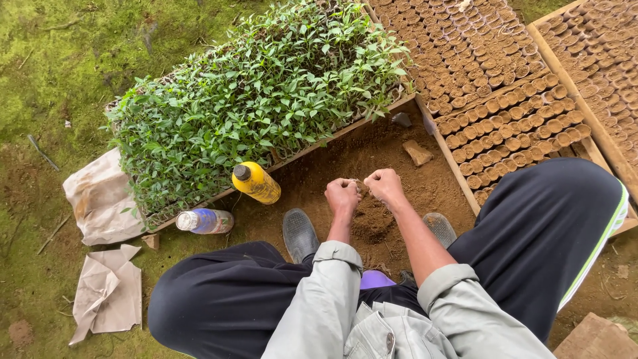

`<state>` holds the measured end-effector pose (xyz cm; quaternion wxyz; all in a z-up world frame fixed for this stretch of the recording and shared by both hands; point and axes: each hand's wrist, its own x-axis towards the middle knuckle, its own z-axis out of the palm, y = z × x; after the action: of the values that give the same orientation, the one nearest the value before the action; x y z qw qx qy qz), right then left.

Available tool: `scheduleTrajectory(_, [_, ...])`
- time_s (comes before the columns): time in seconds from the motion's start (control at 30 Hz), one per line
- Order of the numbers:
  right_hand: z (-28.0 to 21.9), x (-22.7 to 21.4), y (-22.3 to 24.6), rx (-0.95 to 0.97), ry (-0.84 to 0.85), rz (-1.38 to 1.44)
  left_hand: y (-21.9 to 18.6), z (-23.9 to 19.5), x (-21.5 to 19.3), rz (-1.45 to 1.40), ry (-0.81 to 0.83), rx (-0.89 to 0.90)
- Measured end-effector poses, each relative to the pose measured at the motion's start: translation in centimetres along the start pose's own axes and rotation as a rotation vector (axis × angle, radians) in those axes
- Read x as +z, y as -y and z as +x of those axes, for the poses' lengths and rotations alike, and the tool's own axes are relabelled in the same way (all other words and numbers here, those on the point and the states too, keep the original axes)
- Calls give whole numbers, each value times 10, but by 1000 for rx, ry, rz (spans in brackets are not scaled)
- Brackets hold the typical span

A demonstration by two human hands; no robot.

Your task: The person sits on the ground and plants small seedlings into individual biodegradable pots filled with soil. They pick up a seedling, place it into a pot, and cover the roots with soil, repeating this process for multiple pots arranged on wooden trays.

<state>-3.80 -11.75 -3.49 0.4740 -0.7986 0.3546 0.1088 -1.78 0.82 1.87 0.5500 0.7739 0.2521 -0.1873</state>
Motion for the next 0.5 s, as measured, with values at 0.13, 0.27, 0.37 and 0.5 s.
scheduleTrajectory(0.13, [14,19,-14,41,8,7,-1,-3,2,-36,16,-5])
scheduleTrajectory(0.27, [1,18,6,42,-1,171,1,-3,2,-22,12,1])
scheduleTrajectory(0.37, [-1,19,7,6,3,193,7,-1,1,-17,-12,12])
scheduleTrajectory(0.5, [-6,5,16,-67,50,290,25,15,5,11,-35,53])
